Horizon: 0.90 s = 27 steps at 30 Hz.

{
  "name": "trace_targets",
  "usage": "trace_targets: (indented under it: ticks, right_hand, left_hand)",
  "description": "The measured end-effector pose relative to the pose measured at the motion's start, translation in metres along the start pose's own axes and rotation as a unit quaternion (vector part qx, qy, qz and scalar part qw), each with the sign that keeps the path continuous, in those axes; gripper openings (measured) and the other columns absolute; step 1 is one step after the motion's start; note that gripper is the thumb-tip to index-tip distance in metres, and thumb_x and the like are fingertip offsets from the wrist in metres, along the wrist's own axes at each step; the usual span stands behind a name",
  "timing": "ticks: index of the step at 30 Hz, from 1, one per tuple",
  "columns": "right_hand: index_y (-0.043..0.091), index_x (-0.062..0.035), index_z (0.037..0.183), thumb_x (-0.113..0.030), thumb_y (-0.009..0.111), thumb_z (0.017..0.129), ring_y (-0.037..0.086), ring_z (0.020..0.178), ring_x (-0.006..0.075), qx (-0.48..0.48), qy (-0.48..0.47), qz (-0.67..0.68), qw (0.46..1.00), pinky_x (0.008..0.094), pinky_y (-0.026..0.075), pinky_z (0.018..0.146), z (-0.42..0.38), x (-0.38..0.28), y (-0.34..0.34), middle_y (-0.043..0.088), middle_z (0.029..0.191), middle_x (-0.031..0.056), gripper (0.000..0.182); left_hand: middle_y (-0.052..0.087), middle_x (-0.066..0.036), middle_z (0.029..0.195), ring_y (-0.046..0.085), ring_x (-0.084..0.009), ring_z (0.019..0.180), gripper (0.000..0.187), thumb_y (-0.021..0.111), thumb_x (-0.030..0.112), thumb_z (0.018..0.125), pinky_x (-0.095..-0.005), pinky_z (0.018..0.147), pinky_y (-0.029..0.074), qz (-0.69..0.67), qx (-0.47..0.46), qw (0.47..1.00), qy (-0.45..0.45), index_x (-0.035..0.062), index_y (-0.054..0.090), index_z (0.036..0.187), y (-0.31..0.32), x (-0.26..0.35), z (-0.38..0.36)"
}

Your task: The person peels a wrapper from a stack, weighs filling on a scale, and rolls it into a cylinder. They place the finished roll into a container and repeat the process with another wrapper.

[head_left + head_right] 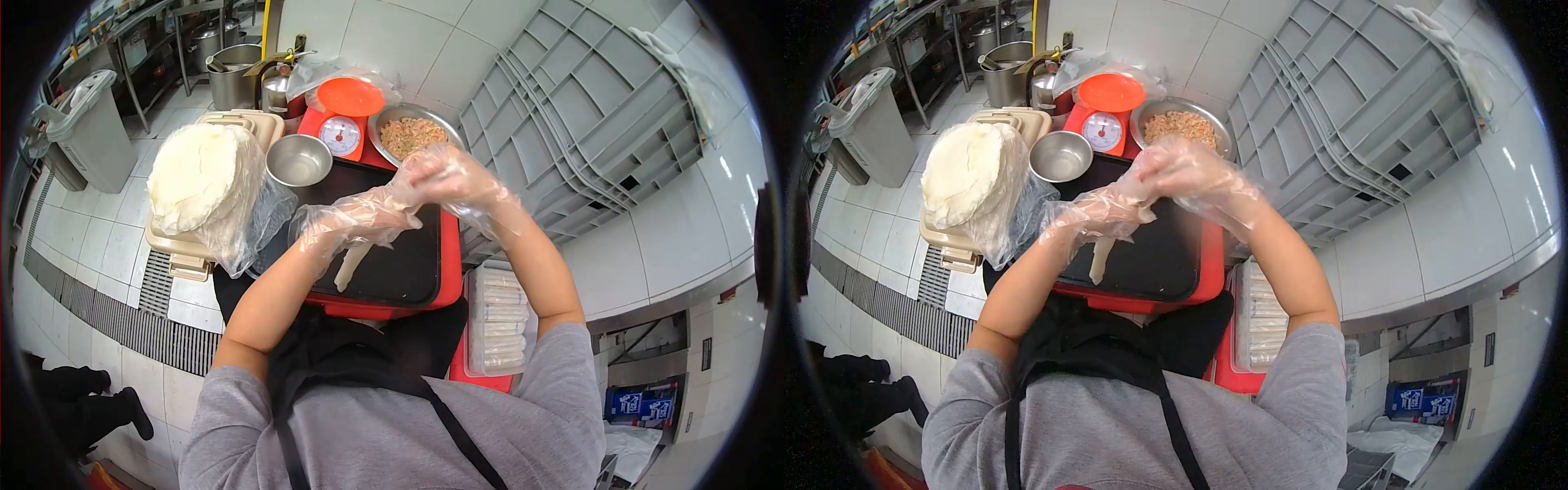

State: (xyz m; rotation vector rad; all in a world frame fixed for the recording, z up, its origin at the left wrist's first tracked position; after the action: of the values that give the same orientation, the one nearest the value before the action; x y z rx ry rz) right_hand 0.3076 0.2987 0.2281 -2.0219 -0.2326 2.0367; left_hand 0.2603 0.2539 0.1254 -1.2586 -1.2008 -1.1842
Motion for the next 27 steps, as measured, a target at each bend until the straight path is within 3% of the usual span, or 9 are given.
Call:
trace_targets:
  ticks: [2,8,11,13,14,17,22,25,27]
  right_hand:
    - [0.068,0.0016,0.087,0.003,0.068,0.067,0.062,0.080,0.0173,-0.003,-0.060,-0.051,0.997,0.0289,0.050,0.072,-0.005,-0.014,0.011,0.065,0.084,0.0093,0.020]
    - [0.069,-0.0015,0.087,0.004,0.069,0.068,0.064,0.080,0.0184,0.019,-0.187,-0.216,0.958,0.0307,0.051,0.072,-0.017,-0.022,0.018,0.067,0.082,0.0098,0.020]
    - [0.068,0.0009,0.081,0.004,0.068,0.068,0.063,0.077,0.0172,0.114,-0.039,-0.038,0.992,0.0290,0.050,0.070,-0.018,-0.005,0.009,0.066,0.079,0.0090,0.013]
    - [0.065,0.0017,0.075,0.002,0.067,0.069,0.062,0.074,0.0158,0.158,0.115,0.071,0.978,0.0270,0.048,0.068,-0.025,0.009,0.009,0.066,0.079,0.0086,0.007]
    - [0.064,0.0009,0.073,0.000,0.070,0.069,0.062,0.074,0.0145,0.136,0.106,0.096,0.980,0.0264,0.048,0.070,-0.024,0.017,0.005,0.064,0.075,0.0077,0.007]
    - [0.064,0.0017,0.074,0.001,0.065,0.070,0.060,0.070,0.0137,0.159,0.135,0.101,0.973,0.0251,0.047,0.065,-0.024,0.034,-0.003,0.063,0.074,0.0076,0.004]
    - [0.065,0.0012,0.073,-0.002,0.066,0.069,0.060,0.067,0.0125,0.183,0.153,0.013,0.971,0.0246,0.046,0.062,-0.021,0.025,-0.005,0.063,0.072,0.0076,0.005]
    - [0.065,0.0016,0.073,-0.004,0.067,0.070,0.059,0.065,0.0118,0.132,-0.021,-0.164,0.977,0.0250,0.045,0.059,-0.008,-0.003,-0.004,0.063,0.070,0.0078,0.006]
    - [0.065,0.0009,0.074,-0.006,0.069,0.068,0.058,0.062,0.0114,0.094,0.130,-0.014,0.987,0.0264,0.046,0.057,-0.013,0.009,-0.001,0.063,0.068,0.0068,0.009]
  left_hand:
    - [0.053,-0.001,0.072,0.046,-0.0115,0.056,0.034,0.068,0.037,0.078,-0.0268,0.052,0.040,-0.139,-0.039,0.989,0.000,0.0088,0.061,0.096,0.002,0.010,-0.013]
    - [0.051,0.001,0.064,0.047,-0.0091,0.056,0.023,0.069,0.030,0.078,-0.0268,0.048,0.038,0.021,-0.063,0.997,-0.044,0.0091,0.061,0.084,0.008,0.024,-0.020]
    - [0.056,-0.004,0.065,0.056,-0.0106,0.062,0.026,0.066,0.029,0.081,-0.0305,0.053,0.045,0.032,-0.036,0.996,-0.075,0.0057,0.062,0.092,0.009,0.015,-0.020]
    - [0.061,-0.011,0.070,0.061,-0.0230,0.065,0.031,0.061,0.032,0.084,-0.0380,0.059,0.047,0.221,0.063,0.972,0.043,0.0044,0.061,0.098,0.000,0.027,-0.012]
    - [0.064,-0.019,0.078,0.062,-0.0351,0.073,0.031,0.057,0.033,0.086,-0.0440,0.066,0.047,0.368,0.122,0.907,0.166,0.0073,0.061,0.103,0.002,0.030,-0.005]
    - [0.063,-0.023,0.086,0.060,-0.0405,0.081,0.028,0.057,0.031,0.086,-0.0464,0.071,0.046,0.382,0.140,0.909,0.086,0.0104,0.061,0.104,0.004,0.033,-0.004]
    - [0.064,-0.020,0.085,0.061,-0.0386,0.078,0.026,0.060,0.027,0.082,-0.0454,0.070,0.048,0.410,0.161,0.880,0.177,0.0105,0.062,0.103,0.005,0.037,-0.001]
    - [0.064,-0.018,0.080,0.062,-0.0373,0.071,0.021,0.061,0.022,0.081,-0.0442,0.064,0.048,0.407,0.166,0.872,0.217,0.0097,0.063,0.098,0.002,0.039,-0.001]
    - [0.063,-0.017,0.075,0.061,-0.0361,0.067,0.019,0.060,0.021,0.082,-0.0423,0.059,0.047,0.351,0.132,0.914,0.158,0.0082,0.063,0.095,0.001,0.035,-0.001]
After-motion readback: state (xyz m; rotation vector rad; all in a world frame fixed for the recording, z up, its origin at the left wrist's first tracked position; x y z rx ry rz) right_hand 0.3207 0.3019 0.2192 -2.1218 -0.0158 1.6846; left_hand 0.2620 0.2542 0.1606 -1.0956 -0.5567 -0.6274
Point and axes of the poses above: each hand's wrist, its own z-axis towards the middle knuckle, its own y-axis out of the palm, x = y × z, the point moved 8 cm from there along z, towards the middle knuckle
